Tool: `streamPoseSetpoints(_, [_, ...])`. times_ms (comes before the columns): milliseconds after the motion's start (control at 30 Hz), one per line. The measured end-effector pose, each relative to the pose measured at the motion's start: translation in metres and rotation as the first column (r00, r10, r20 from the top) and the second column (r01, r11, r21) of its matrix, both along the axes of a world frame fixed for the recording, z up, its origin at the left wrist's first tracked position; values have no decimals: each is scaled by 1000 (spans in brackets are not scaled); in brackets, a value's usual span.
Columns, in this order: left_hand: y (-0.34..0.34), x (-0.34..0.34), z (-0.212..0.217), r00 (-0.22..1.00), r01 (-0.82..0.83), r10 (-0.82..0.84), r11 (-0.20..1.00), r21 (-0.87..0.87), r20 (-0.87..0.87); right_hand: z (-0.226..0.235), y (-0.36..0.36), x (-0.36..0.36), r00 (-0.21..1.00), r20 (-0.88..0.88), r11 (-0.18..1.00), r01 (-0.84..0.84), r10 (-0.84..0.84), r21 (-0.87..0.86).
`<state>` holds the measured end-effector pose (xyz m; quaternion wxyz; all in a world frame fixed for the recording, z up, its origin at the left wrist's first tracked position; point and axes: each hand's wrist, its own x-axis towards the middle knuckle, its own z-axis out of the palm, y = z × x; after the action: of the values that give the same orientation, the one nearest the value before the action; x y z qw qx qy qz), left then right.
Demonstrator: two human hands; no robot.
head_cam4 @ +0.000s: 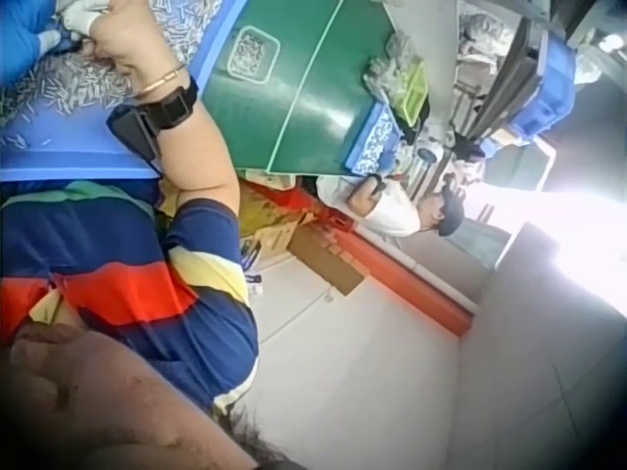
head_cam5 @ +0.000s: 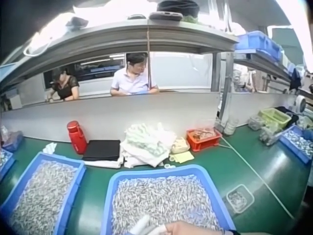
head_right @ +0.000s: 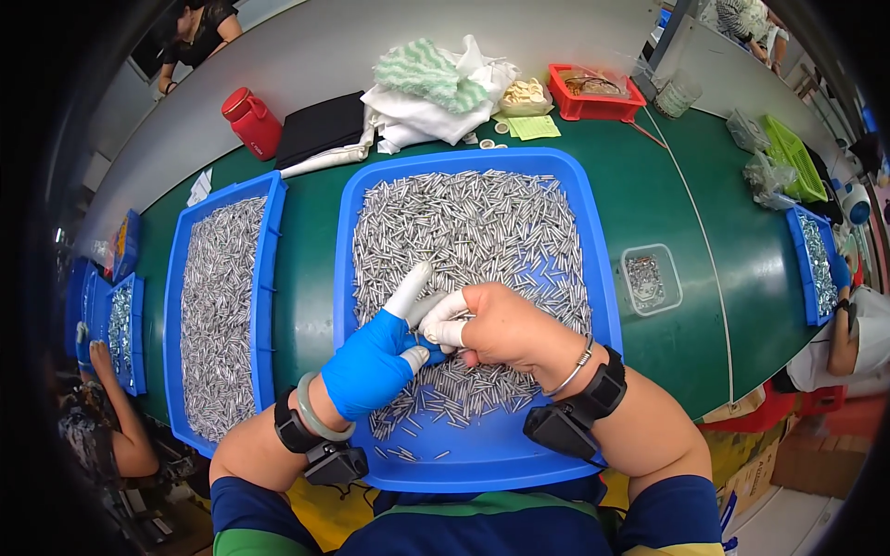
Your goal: The person sorts metal pins by hand, picking them up from a blue tray, inspecting them, and placing some into a small clear container. They also move pins between two large blue trays while sorting through the pile.
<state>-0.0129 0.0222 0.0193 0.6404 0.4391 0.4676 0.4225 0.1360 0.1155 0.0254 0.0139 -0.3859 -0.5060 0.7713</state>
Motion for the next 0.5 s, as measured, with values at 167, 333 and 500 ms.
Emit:
streamPoseSetpoints(167, [2, -2, 2, 989, -17, 17, 1000, -2, 146, 12, 14, 22, 975, -96, 978, 193, -200, -74])
streamPoseSetpoints(333, [1, -5, 9, 964, -92, 114, 990, -102, 239, 25, 39, 76, 940, -187, 958, 285, -285, -25])
streamPoseSetpoints(500, [4, 1, 15, 956, -93, 123, 988, -121, 265, 28, 58, 154, 785, -34, 758, 608, -619, 237])
